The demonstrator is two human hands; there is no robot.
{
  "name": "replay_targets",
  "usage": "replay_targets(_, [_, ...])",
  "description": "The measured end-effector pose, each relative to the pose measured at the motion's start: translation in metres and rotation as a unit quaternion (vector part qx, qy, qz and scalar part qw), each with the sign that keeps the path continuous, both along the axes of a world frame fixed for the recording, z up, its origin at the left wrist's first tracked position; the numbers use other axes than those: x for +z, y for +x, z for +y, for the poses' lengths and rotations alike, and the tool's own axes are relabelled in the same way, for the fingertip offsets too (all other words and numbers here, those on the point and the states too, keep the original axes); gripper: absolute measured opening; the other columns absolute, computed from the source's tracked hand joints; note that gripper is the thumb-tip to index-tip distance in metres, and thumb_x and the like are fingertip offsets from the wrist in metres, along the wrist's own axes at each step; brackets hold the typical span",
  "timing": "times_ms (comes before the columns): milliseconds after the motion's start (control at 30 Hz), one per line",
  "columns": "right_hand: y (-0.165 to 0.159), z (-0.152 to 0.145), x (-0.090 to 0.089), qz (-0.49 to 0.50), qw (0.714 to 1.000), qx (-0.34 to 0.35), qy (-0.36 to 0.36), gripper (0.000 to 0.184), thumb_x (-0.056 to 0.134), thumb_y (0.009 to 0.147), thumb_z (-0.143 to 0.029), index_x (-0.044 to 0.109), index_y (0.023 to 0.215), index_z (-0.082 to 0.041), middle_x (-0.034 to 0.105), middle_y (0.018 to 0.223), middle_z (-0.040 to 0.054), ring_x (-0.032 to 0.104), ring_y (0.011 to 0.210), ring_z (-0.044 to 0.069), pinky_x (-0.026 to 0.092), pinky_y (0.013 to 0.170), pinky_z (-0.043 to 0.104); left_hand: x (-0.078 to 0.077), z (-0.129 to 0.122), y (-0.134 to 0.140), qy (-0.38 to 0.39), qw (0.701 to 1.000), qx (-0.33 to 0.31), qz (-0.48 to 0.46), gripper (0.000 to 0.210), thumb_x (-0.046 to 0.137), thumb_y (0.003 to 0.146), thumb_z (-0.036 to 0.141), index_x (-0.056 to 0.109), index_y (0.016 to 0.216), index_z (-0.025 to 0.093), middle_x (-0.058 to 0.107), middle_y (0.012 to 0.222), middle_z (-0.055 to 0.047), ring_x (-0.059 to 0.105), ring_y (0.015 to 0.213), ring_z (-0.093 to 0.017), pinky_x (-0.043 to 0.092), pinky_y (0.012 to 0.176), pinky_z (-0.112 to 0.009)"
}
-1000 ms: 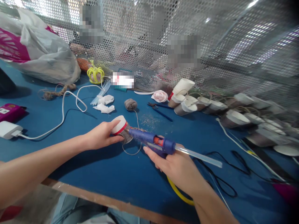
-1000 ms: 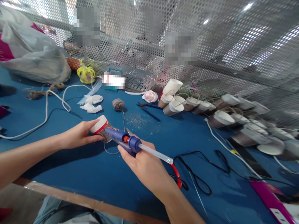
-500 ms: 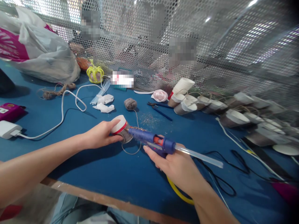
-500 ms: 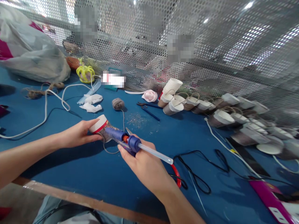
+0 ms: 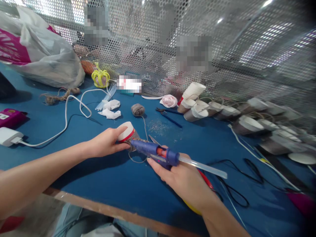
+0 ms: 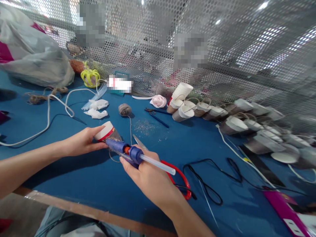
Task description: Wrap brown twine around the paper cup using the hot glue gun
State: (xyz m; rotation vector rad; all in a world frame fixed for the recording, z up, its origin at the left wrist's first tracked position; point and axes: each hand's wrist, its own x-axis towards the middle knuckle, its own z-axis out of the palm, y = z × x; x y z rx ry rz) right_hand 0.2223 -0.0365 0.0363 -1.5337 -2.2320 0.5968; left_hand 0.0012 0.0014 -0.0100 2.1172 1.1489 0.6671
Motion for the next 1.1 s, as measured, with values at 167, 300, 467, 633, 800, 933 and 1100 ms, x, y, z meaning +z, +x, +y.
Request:
replay_targets(167, [-0.0004, 0.0003, 0.0006, 0.014, 1.000, 0.006, 0.007, 0.021, 0.048, 0.078, -0.035, 0.062, 0.077, -0.020, 0.061, 0.057, -0.0004, 0.054, 0.048, 0.014, 0.044, 0.049, 0.024, -0.0002, 0.0000, 0.0001, 0.002, 1.000, -0.003, 0.010, 0.034, 0.055, 0.077, 0.033, 0.051, 0.106, 0.015, 0.066, 0.085, -0.005, 0.060, 0.072, -0.017, 0.046, 0.064, -0.024])
replay_targets(300, [0.0004, -0.0003, -0.0036, 0.000, 1.000, -0.001, 0.005, 0.019, 0.052, 0.075, -0.037, 0.061, 0.073, -0.020, 0.063, 0.059, 0.0001, 0.056, 0.050, 0.015, 0.044, 0.050, 0.025, 0.0004, 0.0002, 0.0004, 0.006, 1.000, -0.005, 0.020, 0.034, 0.055, 0.078, 0.033, 0.051, 0.105, 0.013, 0.066, 0.085, -0.006, 0.060, 0.072, -0.018, 0.046, 0.064, -0.025])
replay_targets(467, [0.0043, 0.0011, -0.0073, 0.020, 1.000, -0.023, -0.003, 0.023, 0.053, 0.075, -0.039, 0.057, 0.063, -0.020, 0.057, 0.046, -0.0022, 0.053, 0.042, 0.014, 0.044, 0.048, 0.025, -0.0013, 0.0010, -0.0008, 0.007, 1.000, -0.010, 0.008, 0.036, 0.056, 0.077, 0.034, 0.050, 0.108, 0.015, 0.066, 0.087, -0.006, 0.061, 0.075, -0.018, 0.046, 0.067, -0.025])
replay_targets(633, [0.0045, 0.0052, -0.0054, 0.037, 0.994, -0.081, -0.061, 0.030, 0.052, 0.074, -0.043, 0.051, 0.053, -0.020, 0.054, 0.040, -0.0018, 0.053, 0.038, 0.014, 0.045, 0.046, 0.026, -0.0032, 0.0016, -0.0022, 0.000, 1.000, -0.019, 0.000, 0.037, 0.056, 0.078, 0.033, 0.049, 0.110, 0.016, 0.067, 0.088, -0.006, 0.062, 0.076, -0.018, 0.047, 0.068, -0.025])
replay_targets(800, [0.0040, 0.0071, -0.0041, 0.043, 0.992, -0.099, -0.070, 0.033, 0.051, 0.074, -0.045, 0.051, 0.054, -0.020, 0.057, 0.043, -0.0005, 0.055, 0.040, 0.014, 0.045, 0.047, 0.026, -0.0020, 0.0013, -0.0018, -0.002, 1.000, -0.019, 0.003, 0.038, 0.056, 0.078, 0.033, 0.048, 0.111, 0.015, 0.067, 0.086, -0.006, 0.062, 0.074, -0.018, 0.046, 0.067, -0.026])
replay_targets(933, [0.0051, 0.0065, -0.0032, 0.041, 0.992, -0.091, -0.079, 0.031, 0.050, 0.075, -0.044, 0.055, 0.058, -0.018, 0.054, 0.041, -0.0018, 0.054, 0.039, 0.013, 0.045, 0.045, 0.025, -0.0014, 0.0014, -0.0014, -0.003, 1.000, -0.017, 0.007, 0.038, 0.055, 0.078, 0.034, 0.049, 0.110, 0.015, 0.066, 0.087, -0.006, 0.061, 0.074, -0.018, 0.046, 0.067, -0.026])
replay_targets(1100, [0.0056, 0.0074, -0.0045, 0.032, 0.993, -0.079, -0.076, 0.033, 0.049, 0.075, -0.045, 0.053, 0.056, -0.019, 0.054, 0.042, -0.0015, 0.054, 0.040, 0.012, 0.045, 0.046, 0.024, -0.0011, 0.0017, -0.0012, -0.003, 1.000, -0.020, 0.009, 0.038, 0.055, 0.078, 0.034, 0.048, 0.110, 0.015, 0.066, 0.087, -0.006, 0.061, 0.075, -0.018, 0.047, 0.067, -0.026])
